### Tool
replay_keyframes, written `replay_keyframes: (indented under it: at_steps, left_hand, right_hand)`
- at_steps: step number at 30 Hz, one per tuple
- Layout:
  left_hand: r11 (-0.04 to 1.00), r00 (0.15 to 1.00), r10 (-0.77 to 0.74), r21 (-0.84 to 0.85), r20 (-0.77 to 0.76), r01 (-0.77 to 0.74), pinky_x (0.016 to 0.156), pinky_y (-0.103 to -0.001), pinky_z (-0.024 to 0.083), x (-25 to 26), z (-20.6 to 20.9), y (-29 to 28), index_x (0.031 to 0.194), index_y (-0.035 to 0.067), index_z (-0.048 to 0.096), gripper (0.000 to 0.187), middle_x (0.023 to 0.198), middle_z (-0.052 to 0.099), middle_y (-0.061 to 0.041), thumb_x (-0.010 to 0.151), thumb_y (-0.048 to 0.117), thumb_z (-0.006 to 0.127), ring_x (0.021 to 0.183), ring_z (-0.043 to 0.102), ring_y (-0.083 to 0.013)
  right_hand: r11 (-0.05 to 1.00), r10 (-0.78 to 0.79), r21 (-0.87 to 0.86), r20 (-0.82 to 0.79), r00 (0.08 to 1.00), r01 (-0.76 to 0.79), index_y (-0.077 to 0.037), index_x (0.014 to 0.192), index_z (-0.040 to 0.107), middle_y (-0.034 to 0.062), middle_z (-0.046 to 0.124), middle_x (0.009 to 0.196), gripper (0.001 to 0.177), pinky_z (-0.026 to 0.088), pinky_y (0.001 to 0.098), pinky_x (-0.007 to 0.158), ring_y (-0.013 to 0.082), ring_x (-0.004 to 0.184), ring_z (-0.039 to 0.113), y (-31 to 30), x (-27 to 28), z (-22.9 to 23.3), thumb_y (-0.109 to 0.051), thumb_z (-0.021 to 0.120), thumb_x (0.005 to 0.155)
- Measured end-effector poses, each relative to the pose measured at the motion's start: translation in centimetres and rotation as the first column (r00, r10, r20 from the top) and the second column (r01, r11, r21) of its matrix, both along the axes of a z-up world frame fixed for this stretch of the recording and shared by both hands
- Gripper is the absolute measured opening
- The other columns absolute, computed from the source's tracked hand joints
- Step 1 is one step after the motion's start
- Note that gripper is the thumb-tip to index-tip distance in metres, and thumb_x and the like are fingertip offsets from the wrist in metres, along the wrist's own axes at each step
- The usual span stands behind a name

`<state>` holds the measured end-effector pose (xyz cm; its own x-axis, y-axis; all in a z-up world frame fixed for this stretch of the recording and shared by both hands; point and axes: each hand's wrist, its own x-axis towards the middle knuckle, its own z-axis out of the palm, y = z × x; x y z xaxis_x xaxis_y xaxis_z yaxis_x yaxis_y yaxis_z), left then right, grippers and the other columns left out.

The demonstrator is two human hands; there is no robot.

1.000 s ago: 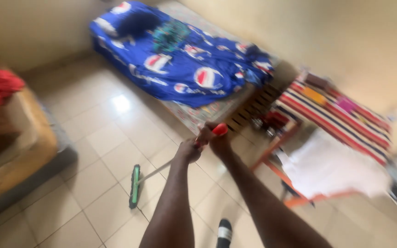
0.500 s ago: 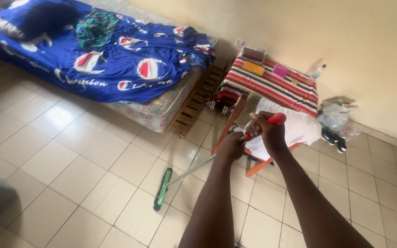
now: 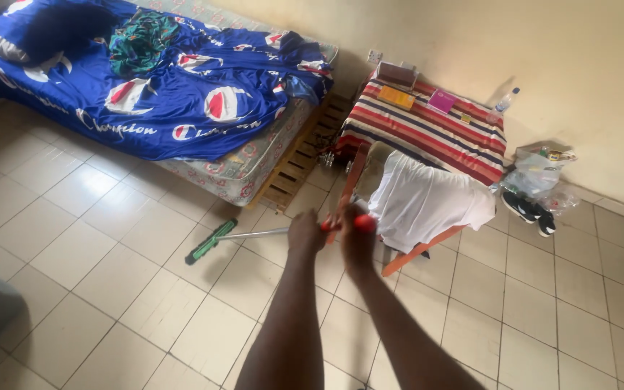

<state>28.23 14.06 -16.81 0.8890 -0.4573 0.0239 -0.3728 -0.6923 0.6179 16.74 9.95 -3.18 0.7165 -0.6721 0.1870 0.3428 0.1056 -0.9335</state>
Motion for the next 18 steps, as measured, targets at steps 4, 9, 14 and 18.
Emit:
replay_keyframes:
  at_steps: [4, 9, 14, 18]
  left_hand:
    - [0.999, 0.996, -0.013, 0.051, -0.083, 0.017, 0.088, -0.046, 0.053, -1.8, 0.4, 1.2, 0.101, 0.003, 0.063, 0.047, 0.104, 0.067, -0.02, 0.077, 0.034, 0.088, 0.104, 0.064, -0.0373]
    - [0.989, 0.986, -0.15, 0.002, -0.073, 0.15, 0.089, -0.048, 0.053, -2.7, -2.5, -4.5, 0.103, 0.01, 0.066, 0.023, 0.104, 0.072, -0.019, 0.087, 0.024, 0.076, 0.105, 0.066, -0.0382]
    - [0.976, 0.959, -0.217, -0.053, -0.185, 0.21, 0.085, -0.047, 0.055, -6.9, 0.8, -9.3, 0.103, 0.016, 0.071, 0.022, 0.104, 0.074, -0.014, 0.082, 0.022, 0.076, 0.103, 0.069, -0.0352]
    - [0.944, 0.922, -0.316, 0.023, -0.225, 0.33, 0.085, -0.046, 0.056, -9.1, 3.1, -12.7, 0.099, 0.014, 0.075, 0.029, 0.102, 0.076, -0.012, 0.081, 0.036, 0.082, 0.097, 0.071, -0.0351]
  right_hand:
    - [0.98, 0.132, -0.141, -0.05, 0.99, -0.138, -0.006, 0.08, 0.059, 0.0044, 0.062, 0.073, 0.023, 0.053, 0.0291, 0.072, 0.0137, 0.072, 0.064, 0.3, -1.9, -0.1, -0.017, 0.058, 0.101]
    - [0.936, 0.103, -0.326, -0.116, 0.988, -0.136, 0.0, 0.077, 0.063, 0.0043, 0.066, 0.073, 0.027, 0.05, 0.0279, 0.068, 0.0129, 0.069, 0.061, -5.9, -4.1, -1.3, -0.014, 0.058, 0.1]
    - [0.975, 0.032, -0.213, -0.139, 0.99, -0.062, -0.001, 0.067, 0.052, 0.005, 0.057, 0.064, 0.04, 0.052, 0.029, 0.069, 0.0125, 0.066, 0.059, -10.9, -7.3, 0.4, -0.015, 0.061, 0.104]
    - [0.979, -0.045, -0.206, -0.243, 0.969, -0.006, -0.002, 0.063, 0.05, 0.0061, 0.059, 0.059, 0.041, 0.051, 0.0297, 0.062, 0.0139, 0.059, 0.062, -13.6, -9.5, 4.2, -0.015, 0.061, 0.1]
